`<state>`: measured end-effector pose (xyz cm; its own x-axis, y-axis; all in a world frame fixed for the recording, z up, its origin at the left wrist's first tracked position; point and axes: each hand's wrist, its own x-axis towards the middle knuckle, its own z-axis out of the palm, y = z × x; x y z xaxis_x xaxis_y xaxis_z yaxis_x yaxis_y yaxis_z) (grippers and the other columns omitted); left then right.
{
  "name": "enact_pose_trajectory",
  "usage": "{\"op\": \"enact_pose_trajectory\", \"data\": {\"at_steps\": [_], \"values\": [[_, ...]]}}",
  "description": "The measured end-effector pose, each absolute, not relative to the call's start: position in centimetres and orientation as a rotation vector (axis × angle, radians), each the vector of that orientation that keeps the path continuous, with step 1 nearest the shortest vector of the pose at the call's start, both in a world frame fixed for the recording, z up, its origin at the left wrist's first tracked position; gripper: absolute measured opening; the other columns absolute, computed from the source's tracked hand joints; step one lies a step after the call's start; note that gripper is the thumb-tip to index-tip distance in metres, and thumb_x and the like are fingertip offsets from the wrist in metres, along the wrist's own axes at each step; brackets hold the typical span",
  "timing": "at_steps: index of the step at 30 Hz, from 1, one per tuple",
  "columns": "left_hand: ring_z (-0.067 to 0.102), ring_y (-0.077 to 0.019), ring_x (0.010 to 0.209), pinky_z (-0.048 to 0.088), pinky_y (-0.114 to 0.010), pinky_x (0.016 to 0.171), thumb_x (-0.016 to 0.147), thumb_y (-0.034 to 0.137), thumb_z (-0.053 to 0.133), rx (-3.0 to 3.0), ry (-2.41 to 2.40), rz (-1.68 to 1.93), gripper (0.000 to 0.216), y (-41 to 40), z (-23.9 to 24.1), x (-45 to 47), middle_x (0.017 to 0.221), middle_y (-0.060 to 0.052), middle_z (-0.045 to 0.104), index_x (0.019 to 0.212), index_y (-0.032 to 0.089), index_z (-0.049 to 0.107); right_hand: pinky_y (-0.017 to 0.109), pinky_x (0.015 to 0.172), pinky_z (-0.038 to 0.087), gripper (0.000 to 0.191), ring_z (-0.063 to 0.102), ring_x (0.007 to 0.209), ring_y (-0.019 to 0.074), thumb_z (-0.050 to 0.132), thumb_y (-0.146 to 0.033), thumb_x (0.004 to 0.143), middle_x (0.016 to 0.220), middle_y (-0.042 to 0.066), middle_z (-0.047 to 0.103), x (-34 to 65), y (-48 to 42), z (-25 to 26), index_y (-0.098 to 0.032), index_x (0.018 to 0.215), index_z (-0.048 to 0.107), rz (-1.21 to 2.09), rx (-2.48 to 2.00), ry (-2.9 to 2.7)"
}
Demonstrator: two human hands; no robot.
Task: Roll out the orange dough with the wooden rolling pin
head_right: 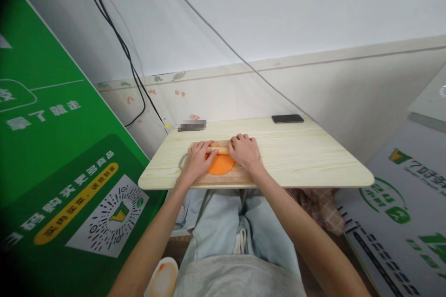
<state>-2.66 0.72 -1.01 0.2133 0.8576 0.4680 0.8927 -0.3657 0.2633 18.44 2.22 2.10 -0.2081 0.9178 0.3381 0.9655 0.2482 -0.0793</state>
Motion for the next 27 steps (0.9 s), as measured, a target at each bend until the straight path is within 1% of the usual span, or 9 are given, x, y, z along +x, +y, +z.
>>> {"op": "enact_pose_trajectory", "data": {"at_steps": [3, 6, 10, 14, 16, 20, 23, 25, 27], "values": [[0.062, -0.0316, 0.138, 0.043, -0.051, 0.123, 0.113, 0.038, 0.059, -2.424, -1.731, -0.868, 0.034, 0.7, -1.1, -2.8, 0.144, -0.010, 0.075, 0.144, 0.026, 0.066, 0.038, 0.098, 0.047, 0.037, 0.069, 0.117, 0.0280, 0.052, -0.038, 0.111, 0.125, 0.011, 0.082, 19.3, 2.2, 2.2, -0.022, 0.121, 0.084, -0.116, -1.529, -2.346], [0.061, -0.0318, 0.138, 0.043, -0.052, 0.123, 0.113, 0.038, 0.058, -2.441, -1.718, -0.881, 0.034, 0.8, -1.2, -2.9, 0.143, -0.010, 0.075, 0.145, 0.028, 0.065, 0.038, 0.099, 0.047, 0.035, 0.069, 0.116, 0.0278, 0.064, -0.035, 0.104, 0.125, 0.009, 0.082, 20.1, 2.4, 2.0, -0.024, 0.131, 0.083, -0.091, -1.356, -2.453], [0.061, -0.0325, 0.137, 0.046, -0.053, 0.122, 0.112, 0.036, 0.059, -2.415, -1.697, -1.003, 0.035, 0.9, -1.5, -3.0, 0.141, -0.012, 0.071, 0.146, 0.027, 0.064, 0.038, 0.101, 0.047, 0.040, 0.068, 0.116, 0.0281, 0.065, -0.033, 0.105, 0.124, 0.011, 0.081, 20.5, 2.8, 1.6, -0.022, 0.140, 0.081, -0.046, -1.251, -2.457], [0.056, -0.0327, 0.144, 0.048, -0.052, 0.123, 0.107, 0.029, 0.061, -2.177, -1.740, -1.330, 0.051, 1.1, -1.7, -2.9, 0.150, -0.017, 0.055, 0.157, 0.024, 0.053, 0.038, 0.104, 0.048, 0.038, 0.066, 0.118, 0.0275, 0.065, -0.032, 0.108, 0.123, 0.012, 0.080, 20.2, 2.9, 1.5, -0.019, 0.141, 0.079, 0.002, -1.229, -2.438], [0.054, -0.0326, 0.146, 0.047, -0.052, 0.125, 0.105, 0.025, 0.059, -2.096, -1.773, -1.395, 0.055, 1.1, -1.7, -2.9, 0.149, -0.018, 0.054, 0.160, 0.022, 0.049, 0.038, 0.105, 0.047, 0.039, 0.065, 0.121, 0.0276, 0.063, -0.031, 0.109, 0.126, 0.012, 0.079, 20.1, 2.9, 1.5, -0.019, 0.143, 0.077, -0.029, -1.285, -2.414], [0.057, -0.0319, 0.145, 0.048, -0.051, 0.125, 0.103, 0.023, 0.060, -2.149, -1.808, -1.332, 0.056, 1.0, -1.4, -2.8, 0.147, -0.018, 0.059, 0.158, 0.021, 0.051, 0.040, 0.104, 0.048, 0.041, 0.063, 0.126, 0.0281, 0.055, -0.034, 0.113, 0.135, 0.012, 0.077, 19.9, 3.0, 1.2, -0.022, 0.148, 0.073, -0.124, -1.455, -2.330], [0.060, -0.0311, 0.141, 0.047, -0.051, 0.125, 0.103, 0.025, 0.062, -2.358, -1.769, -1.180, 0.052, 0.9, -1.2, -2.9, 0.145, -0.015, 0.068, 0.155, 0.022, 0.058, 0.039, 0.103, 0.048, 0.042, 0.063, 0.126, 0.0278, 0.052, -0.035, 0.115, 0.137, 0.012, 0.076, 19.9, 3.1, 0.9, -0.022, 0.150, 0.070, -0.128, -1.508, -2.289], [0.060, -0.0307, 0.142, 0.046, -0.051, 0.126, 0.103, 0.028, 0.064, -2.538, -1.711, -1.033, 0.052, 0.8, -1.1, -2.9, 0.148, -0.012, 0.071, 0.154, 0.024, 0.061, 0.038, 0.103, 0.048, 0.042, 0.062, 0.127, 0.0278, 0.051, -0.035, 0.115, 0.137, 0.012, 0.076, 19.9, 3.2, 0.8, -0.022, 0.150, 0.070, -0.122, -1.511, -2.286], [0.057, -0.0310, 0.147, 0.043, -0.051, 0.128, 0.103, 0.033, 0.065, -2.675, -1.657, -0.902, 0.057, 0.6, -0.9, -2.8, 0.156, -0.010, 0.069, 0.159, 0.026, 0.060, 0.038, 0.103, 0.047, 0.041, 0.062, 0.127, 0.0279, 0.051, -0.035, 0.115, 0.136, 0.012, 0.076, 19.9, 3.2, 0.8, -0.022, 0.149, 0.070, -0.125, -1.510, -2.286]]}}
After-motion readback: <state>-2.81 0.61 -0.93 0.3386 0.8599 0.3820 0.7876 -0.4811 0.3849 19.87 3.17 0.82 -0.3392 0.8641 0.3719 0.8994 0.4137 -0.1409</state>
